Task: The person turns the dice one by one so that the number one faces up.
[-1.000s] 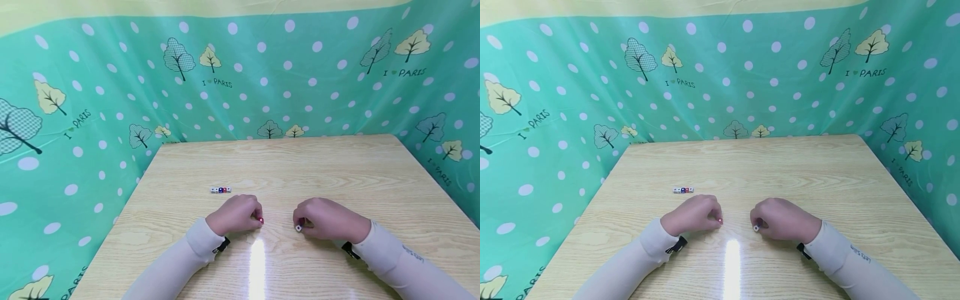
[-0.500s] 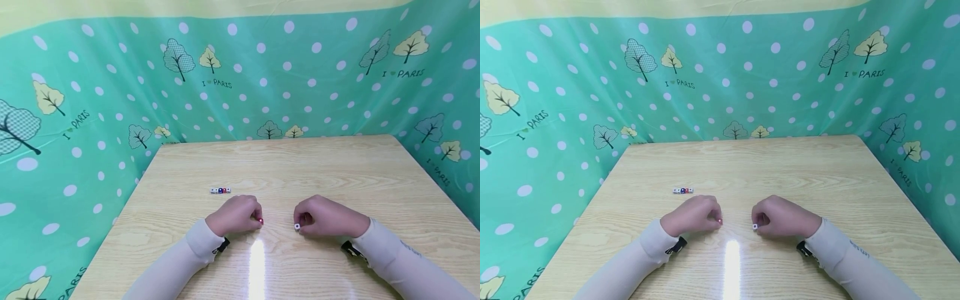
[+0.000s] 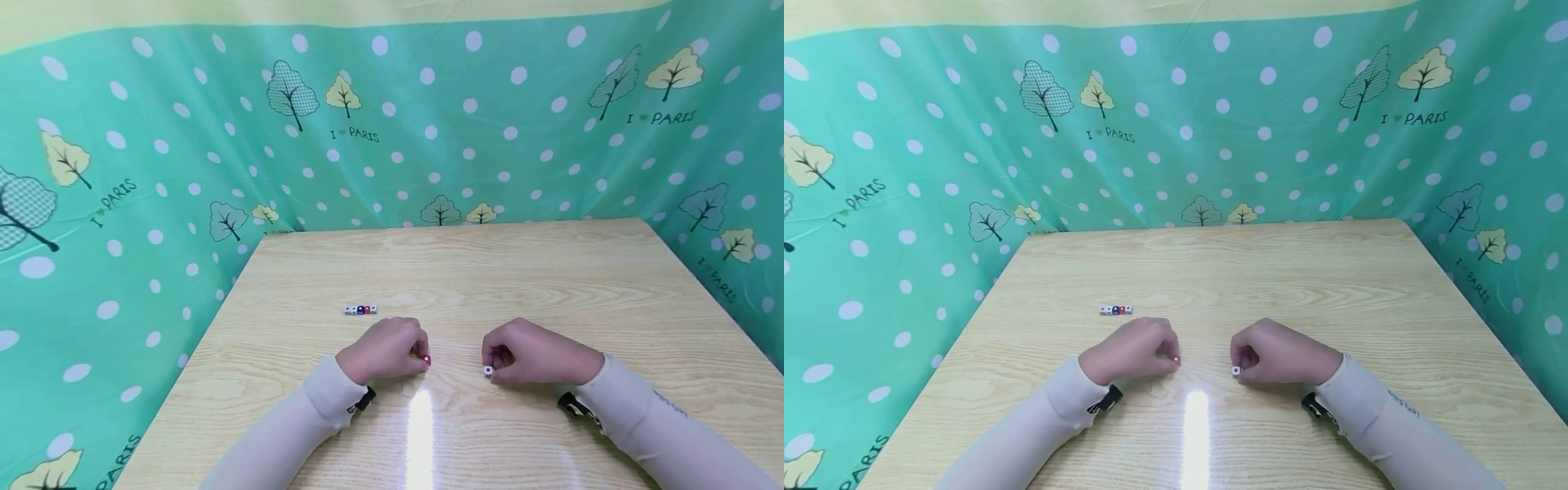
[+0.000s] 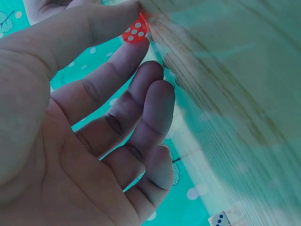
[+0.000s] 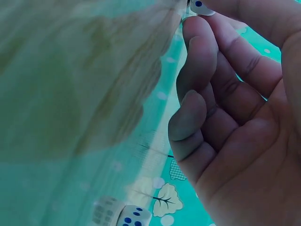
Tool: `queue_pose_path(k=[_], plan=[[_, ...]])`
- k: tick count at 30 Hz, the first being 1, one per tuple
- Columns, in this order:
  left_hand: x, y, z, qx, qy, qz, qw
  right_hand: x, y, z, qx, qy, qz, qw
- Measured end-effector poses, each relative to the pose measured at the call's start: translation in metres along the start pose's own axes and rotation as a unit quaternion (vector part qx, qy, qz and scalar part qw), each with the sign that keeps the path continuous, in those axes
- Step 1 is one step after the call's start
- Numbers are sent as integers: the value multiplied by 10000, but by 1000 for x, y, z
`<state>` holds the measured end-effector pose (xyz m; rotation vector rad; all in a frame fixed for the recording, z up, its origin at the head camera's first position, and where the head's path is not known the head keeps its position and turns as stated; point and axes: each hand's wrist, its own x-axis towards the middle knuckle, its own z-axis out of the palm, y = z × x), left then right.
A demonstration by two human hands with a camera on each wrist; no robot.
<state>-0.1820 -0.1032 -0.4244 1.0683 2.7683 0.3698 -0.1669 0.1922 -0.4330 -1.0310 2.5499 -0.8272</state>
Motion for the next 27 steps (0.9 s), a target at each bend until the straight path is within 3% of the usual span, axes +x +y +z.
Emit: queue_pose_path(k=[8,27], plan=[[1,0,-1,0,9,28,10000,-1,4,-1,407,-152,247,9988],[1,0,2,-22,-31,-52,10000,-3,1,-1,567,-241,461,9970]])
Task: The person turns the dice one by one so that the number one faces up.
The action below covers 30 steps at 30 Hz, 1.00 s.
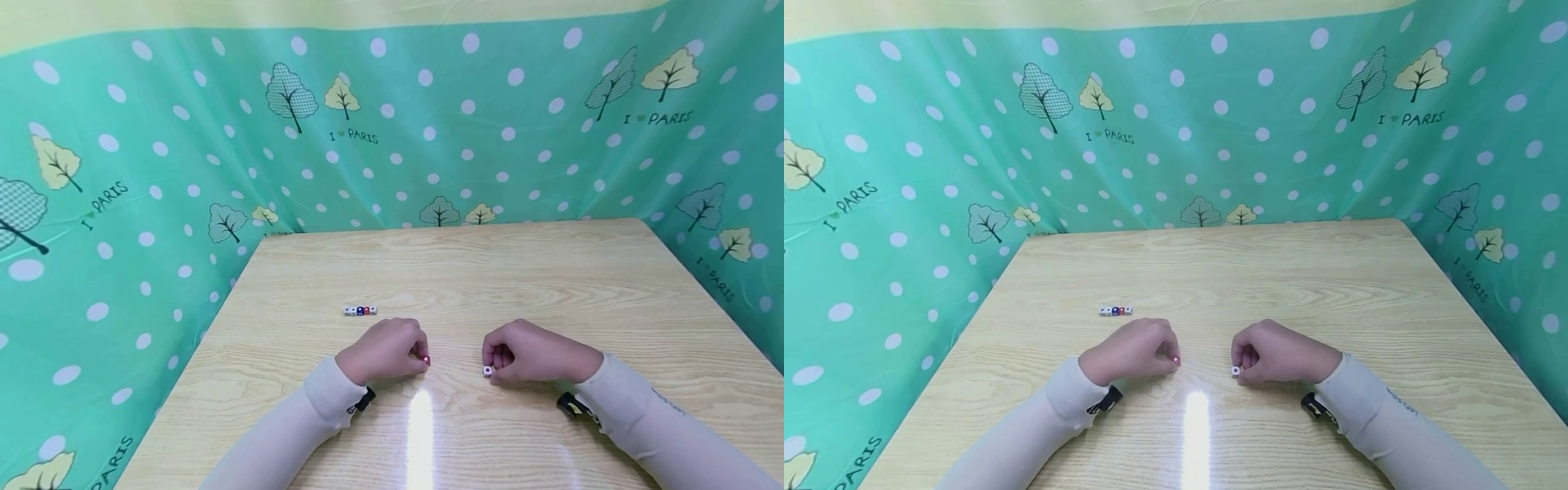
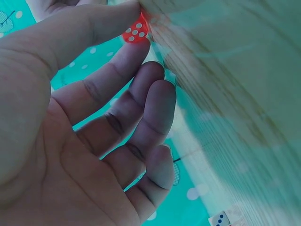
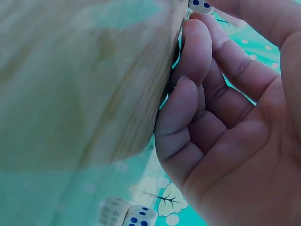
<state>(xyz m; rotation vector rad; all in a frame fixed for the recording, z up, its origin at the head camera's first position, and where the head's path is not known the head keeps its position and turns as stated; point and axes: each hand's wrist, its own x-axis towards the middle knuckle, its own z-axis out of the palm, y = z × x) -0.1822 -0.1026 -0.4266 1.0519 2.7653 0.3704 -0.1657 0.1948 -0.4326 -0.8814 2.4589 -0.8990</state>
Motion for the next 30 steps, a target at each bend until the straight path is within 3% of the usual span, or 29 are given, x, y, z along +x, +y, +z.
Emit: queue_pose_path(k=[20,30], plan=[[-2,2,-3,436,252,379,9980,0,0,0,-55,26,-193,9998],[-2,-6,-3,653,385,338,9966,1,-3,2,-344,154,-391,9985]])
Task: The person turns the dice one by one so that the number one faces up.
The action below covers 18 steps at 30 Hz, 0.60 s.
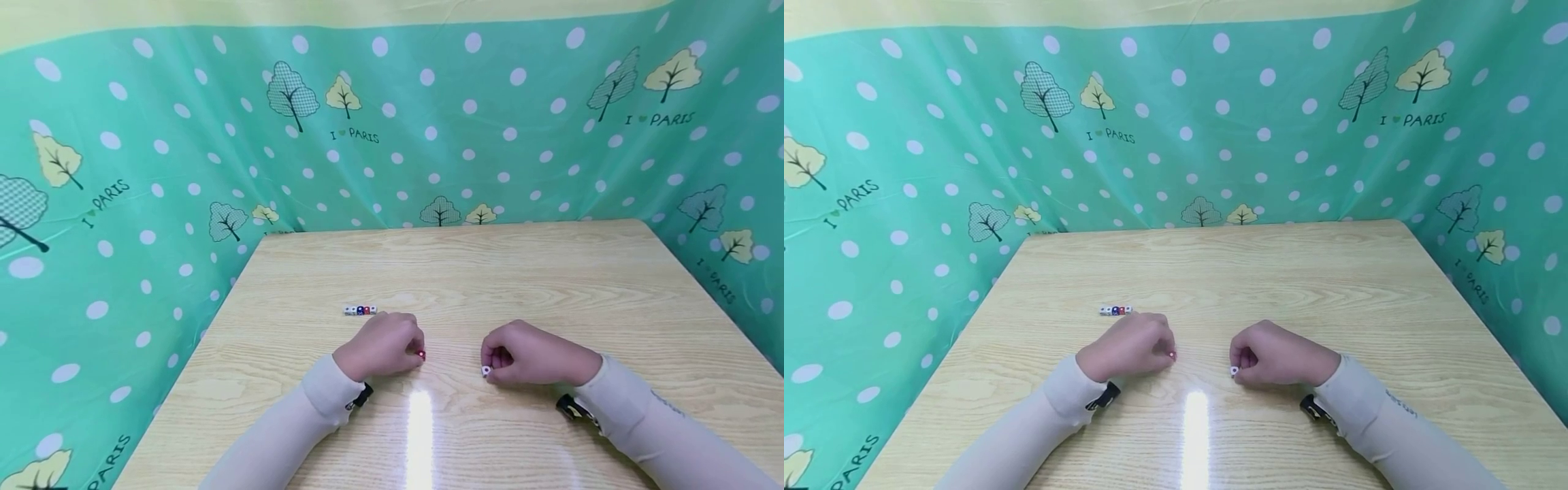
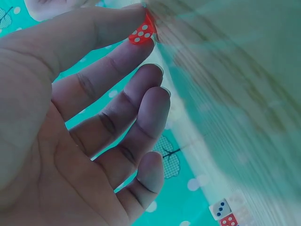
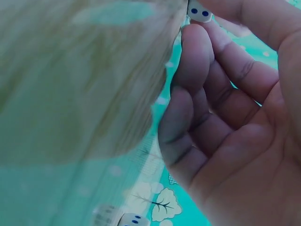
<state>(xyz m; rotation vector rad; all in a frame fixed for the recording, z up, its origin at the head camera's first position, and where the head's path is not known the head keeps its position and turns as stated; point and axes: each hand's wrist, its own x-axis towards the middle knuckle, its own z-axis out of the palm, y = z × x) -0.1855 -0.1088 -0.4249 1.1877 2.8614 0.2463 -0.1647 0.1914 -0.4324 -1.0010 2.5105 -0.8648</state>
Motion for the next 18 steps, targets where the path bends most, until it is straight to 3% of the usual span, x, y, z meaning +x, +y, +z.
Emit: queue_pose_path(k=[7,18], plan=[[-2,-5,-2,-44,3,-144,9999,2,-4,2,-464,166,-128,9987],[0,-17,-4,-16,14,-351,9994,6,-10,5,-721,191,-200,9970]])
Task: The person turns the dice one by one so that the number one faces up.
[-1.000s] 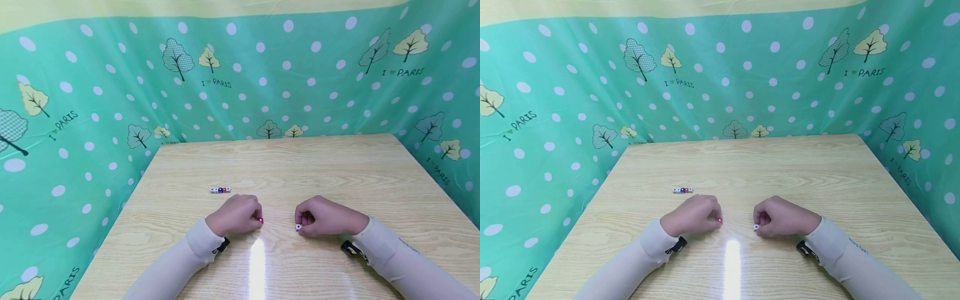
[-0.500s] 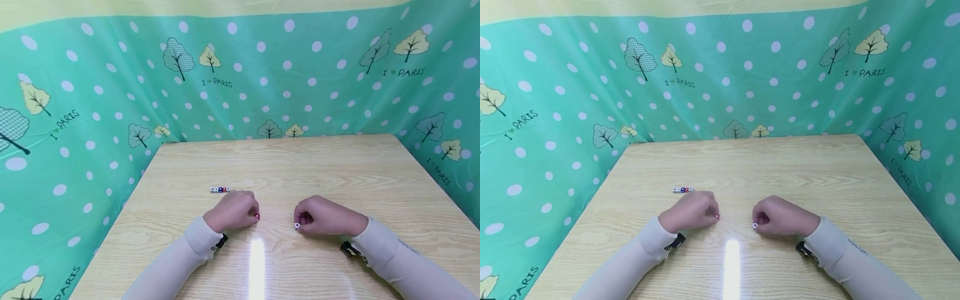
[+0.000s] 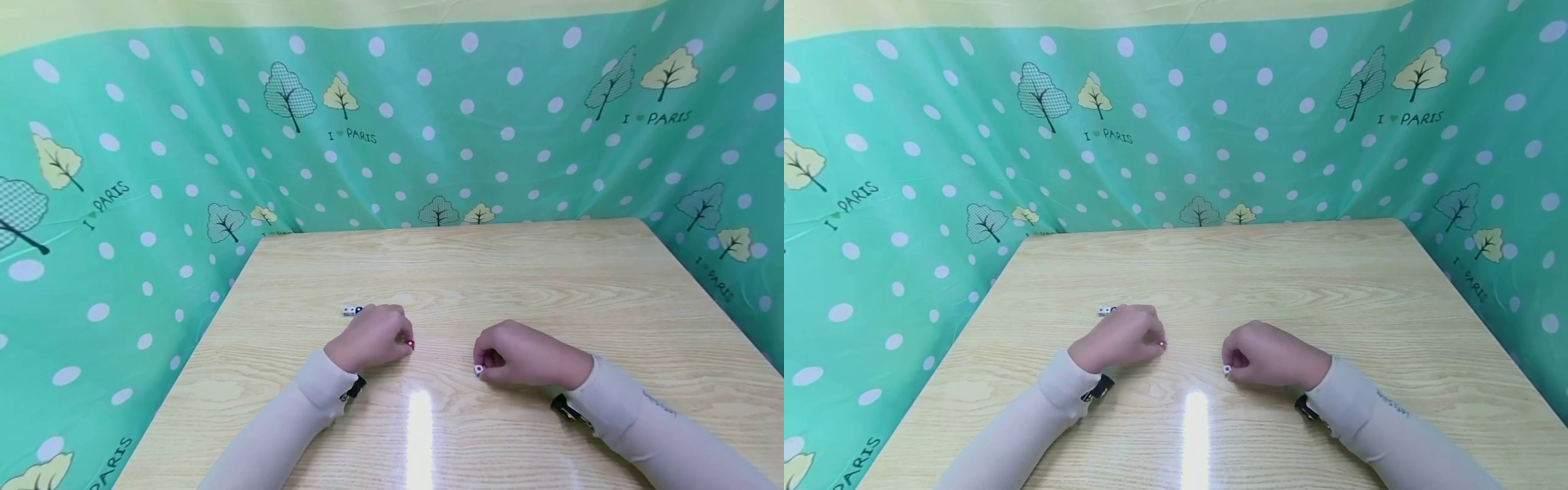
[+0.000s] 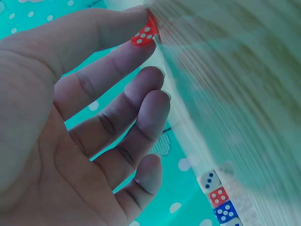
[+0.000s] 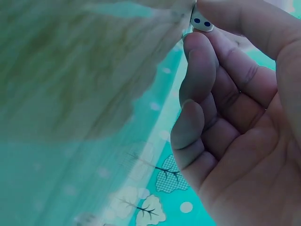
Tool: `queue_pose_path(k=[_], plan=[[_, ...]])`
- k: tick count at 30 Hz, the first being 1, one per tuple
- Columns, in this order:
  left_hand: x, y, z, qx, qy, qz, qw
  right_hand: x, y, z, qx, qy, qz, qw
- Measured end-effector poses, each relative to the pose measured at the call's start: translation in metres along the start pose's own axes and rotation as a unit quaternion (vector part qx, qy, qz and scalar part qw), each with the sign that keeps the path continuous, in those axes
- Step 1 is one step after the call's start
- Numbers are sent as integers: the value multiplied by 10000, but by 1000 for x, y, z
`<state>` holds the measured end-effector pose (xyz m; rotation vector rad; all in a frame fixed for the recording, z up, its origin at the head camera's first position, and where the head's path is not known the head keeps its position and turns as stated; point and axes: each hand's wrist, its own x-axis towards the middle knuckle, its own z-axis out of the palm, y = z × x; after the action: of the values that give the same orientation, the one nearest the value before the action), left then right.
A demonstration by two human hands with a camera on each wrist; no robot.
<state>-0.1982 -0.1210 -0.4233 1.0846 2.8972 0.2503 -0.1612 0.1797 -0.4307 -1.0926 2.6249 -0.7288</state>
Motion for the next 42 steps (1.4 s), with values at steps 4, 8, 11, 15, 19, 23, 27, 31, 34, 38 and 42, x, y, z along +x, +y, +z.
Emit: queue_pose_path(k=[4,8,11,15,19,23,27,31,34,38,42], plan=[[1,-5,0,-24,3,-121,9999,2,-5,2,-103,35,-131,9999],[2,-10,-1,-8,14,-210,9998,5,-8,3,-201,29,-236,9995],[2,-12,-2,16,43,-237,9997,7,-11,4,-290,4,-292,9992],[3,-17,-3,131,150,-279,9994,8,-13,4,-332,-2,-332,9989],[2,-20,-3,133,188,-354,9991,10,-15,5,-338,-1,-330,9989],[2,-23,-4,119,262,-422,9987,11,-14,6,-351,13,-339,9988],[2,-27,-3,172,405,-520,9977,13,-12,7,-405,50,-366,9985],[2,-32,-2,218,493,-604,9967,15,-13,6,-463,69,-383,9982],[3,-36,-1,281,551,-666,9959,16,-14,6,-491,73,-385,9980],[4,-41,-1,304,611,-748,9949,17,-16,6,-519,96,-368,9979],[3,-44,-2,267,585,-876,9941,19,-17,8,-610,131,-344,9975]])
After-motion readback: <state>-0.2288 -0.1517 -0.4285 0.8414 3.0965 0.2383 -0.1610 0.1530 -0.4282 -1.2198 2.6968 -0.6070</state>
